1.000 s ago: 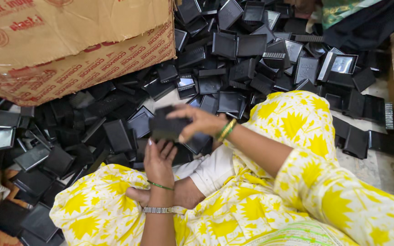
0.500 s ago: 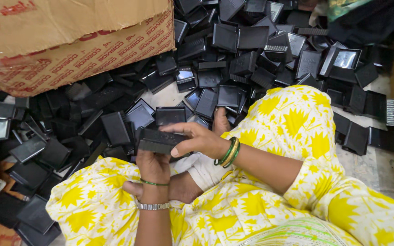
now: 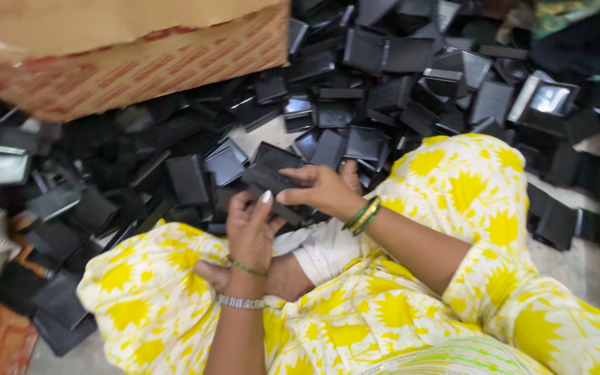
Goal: The person sits on the floor and repeatedly picks up small black plastic cases from a large pile, opens them, and places them into a cardboard box. The person handles the items one at a time, opening each case before depositing it into the box.
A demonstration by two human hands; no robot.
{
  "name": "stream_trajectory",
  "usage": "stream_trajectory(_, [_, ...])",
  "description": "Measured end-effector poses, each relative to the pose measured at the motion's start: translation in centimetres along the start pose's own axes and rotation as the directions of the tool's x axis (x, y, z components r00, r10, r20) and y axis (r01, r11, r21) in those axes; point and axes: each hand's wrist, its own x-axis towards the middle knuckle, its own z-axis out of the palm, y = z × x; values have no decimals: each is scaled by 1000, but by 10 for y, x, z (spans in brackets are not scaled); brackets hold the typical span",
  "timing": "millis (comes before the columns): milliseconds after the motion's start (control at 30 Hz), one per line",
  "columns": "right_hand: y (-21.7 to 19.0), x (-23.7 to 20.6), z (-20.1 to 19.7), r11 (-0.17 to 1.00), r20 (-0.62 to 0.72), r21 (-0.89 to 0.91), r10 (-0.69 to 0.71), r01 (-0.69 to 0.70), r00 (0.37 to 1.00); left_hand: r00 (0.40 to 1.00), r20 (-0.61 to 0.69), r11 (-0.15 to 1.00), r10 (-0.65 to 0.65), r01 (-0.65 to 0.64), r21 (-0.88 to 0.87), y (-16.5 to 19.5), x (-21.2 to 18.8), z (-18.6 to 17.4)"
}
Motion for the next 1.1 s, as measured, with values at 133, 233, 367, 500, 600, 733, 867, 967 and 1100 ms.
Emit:
stream_trajectory(133, [-20, -3, -6, 956, -2, 258, 148, -142, 989, 985, -161, 998, 56, -61, -28, 3, 3, 7])
stream_trajectory(233, [-30, -3, -6, 957, 74, 229, 166, -178, 983, 976, -213, 998, 55, -57, -1, 9, 3, 10])
stream_trajectory(367, [-26, -5, -5, 998, 162, -18, 58, -56, 985, 988, -140, 998, 57, -53, 34, 9, 3, 12])
stream_trajectory(500, [-19, -8, -10, 991, 193, -124, -16, 41, 981, 993, -108, 991, 56, -41, 130, 2, 6, 8])
stream_trajectory(600, [-21, -10, -12, 913, 224, -374, -82, 163, 971, 996, -66, 989, 52, -42, 140, -2, 10, 4])
stream_trajectory(733, [-33, -17, -2, 853, 302, -349, -291, 389, 908, 962, 96, 915, 256, -274, 296, -10, 13, 0])
stream_trajectory(867, [-61, -20, 2, 976, 195, -205, 118, -77, 974, 992, -102, 967, 78, -50, 251, -9, 13, -5])
stream_trajectory(967, [-103, -11, -10, 894, 214, -397, 311, -208, 926, 981, -63, 947, 184, -159, 278, -7, 15, -5])
stream_trajectory(1100, [-184, 18, -28, 973, 178, -233, 45, -2, 983, 968, -186, 978, 167, -139, 157, -5, 17, -4])
